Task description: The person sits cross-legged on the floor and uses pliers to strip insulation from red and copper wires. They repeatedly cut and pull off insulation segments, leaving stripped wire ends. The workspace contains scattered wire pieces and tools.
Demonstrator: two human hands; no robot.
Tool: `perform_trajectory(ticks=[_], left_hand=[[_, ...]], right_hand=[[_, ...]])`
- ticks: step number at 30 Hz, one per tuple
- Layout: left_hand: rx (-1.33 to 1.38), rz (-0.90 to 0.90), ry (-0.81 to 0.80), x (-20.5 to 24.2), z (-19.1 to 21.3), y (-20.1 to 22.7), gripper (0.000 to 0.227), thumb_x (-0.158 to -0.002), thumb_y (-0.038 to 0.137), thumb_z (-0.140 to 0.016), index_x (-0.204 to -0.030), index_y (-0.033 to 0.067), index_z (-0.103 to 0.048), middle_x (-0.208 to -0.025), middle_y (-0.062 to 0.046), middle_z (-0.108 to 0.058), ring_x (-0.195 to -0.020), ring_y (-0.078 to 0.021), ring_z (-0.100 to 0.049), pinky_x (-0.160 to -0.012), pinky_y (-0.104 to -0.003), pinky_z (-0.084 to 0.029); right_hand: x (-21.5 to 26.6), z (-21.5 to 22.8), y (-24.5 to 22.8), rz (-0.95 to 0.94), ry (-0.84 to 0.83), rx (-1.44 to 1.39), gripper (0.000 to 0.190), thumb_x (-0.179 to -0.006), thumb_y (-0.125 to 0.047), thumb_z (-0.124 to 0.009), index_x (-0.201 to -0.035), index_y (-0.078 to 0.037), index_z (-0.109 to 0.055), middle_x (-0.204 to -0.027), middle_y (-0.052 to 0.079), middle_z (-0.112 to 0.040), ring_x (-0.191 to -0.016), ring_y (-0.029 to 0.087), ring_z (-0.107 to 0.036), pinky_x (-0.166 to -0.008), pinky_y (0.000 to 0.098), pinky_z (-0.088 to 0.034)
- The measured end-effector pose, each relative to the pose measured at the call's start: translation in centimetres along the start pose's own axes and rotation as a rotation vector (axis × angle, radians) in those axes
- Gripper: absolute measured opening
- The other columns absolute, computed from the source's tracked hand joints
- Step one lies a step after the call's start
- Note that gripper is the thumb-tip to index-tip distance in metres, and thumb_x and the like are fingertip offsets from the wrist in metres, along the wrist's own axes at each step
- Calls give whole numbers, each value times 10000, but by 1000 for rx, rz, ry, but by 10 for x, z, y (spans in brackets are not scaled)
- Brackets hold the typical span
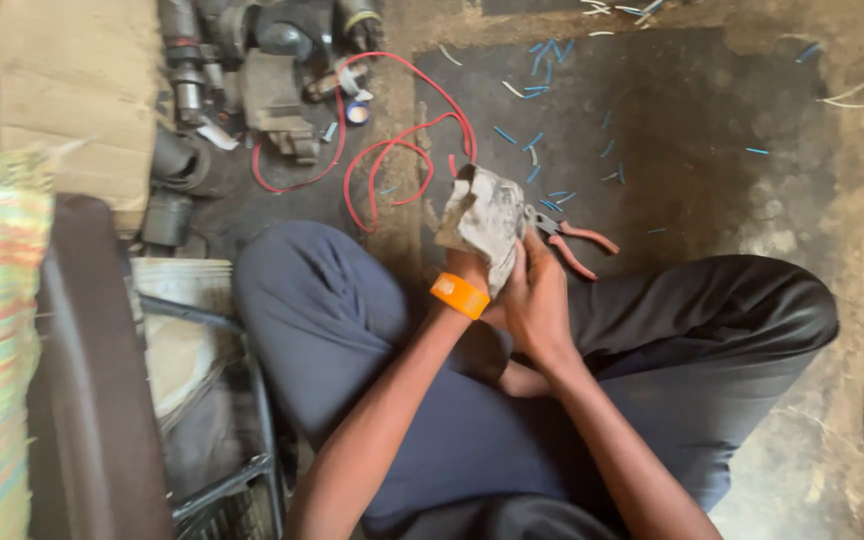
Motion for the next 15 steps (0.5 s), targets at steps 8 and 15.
perform_trajectory(ticks=[8, 15], left_hand=[[8, 269, -176, -38, 66, 27, 251, -917, 58, -586, -1120, 36, -733, -917, -230, -714, -826, -465, -665, -718, -529, -511], [-891, 193, -898, -51, 76, -4, 202, -973, 136, -602, -1060, 156, -783, -1084, -142, -764, -1037, -347, -727, -1034, -655, -410]], right_hand=[[-5, 20, -34, 401, 79, 291, 158, -910, -14, -721, -1065, -12, -754, -937, 170, -761, -821, 197, -748, -936, 349, -550], [-60, 108, 36, 165, -283, 747, 424, -881, -225, -833, -1231, -20, -709, -1086, 231, -714, -968, 420, -690, -763, 459, -556]])
Point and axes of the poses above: each hand's wrist, its own x-axis away from the middle knuckle, its own z-axis out of the back of the hand, y = z × x, the point moved 4 cm from there along -x, towards the middle knuckle
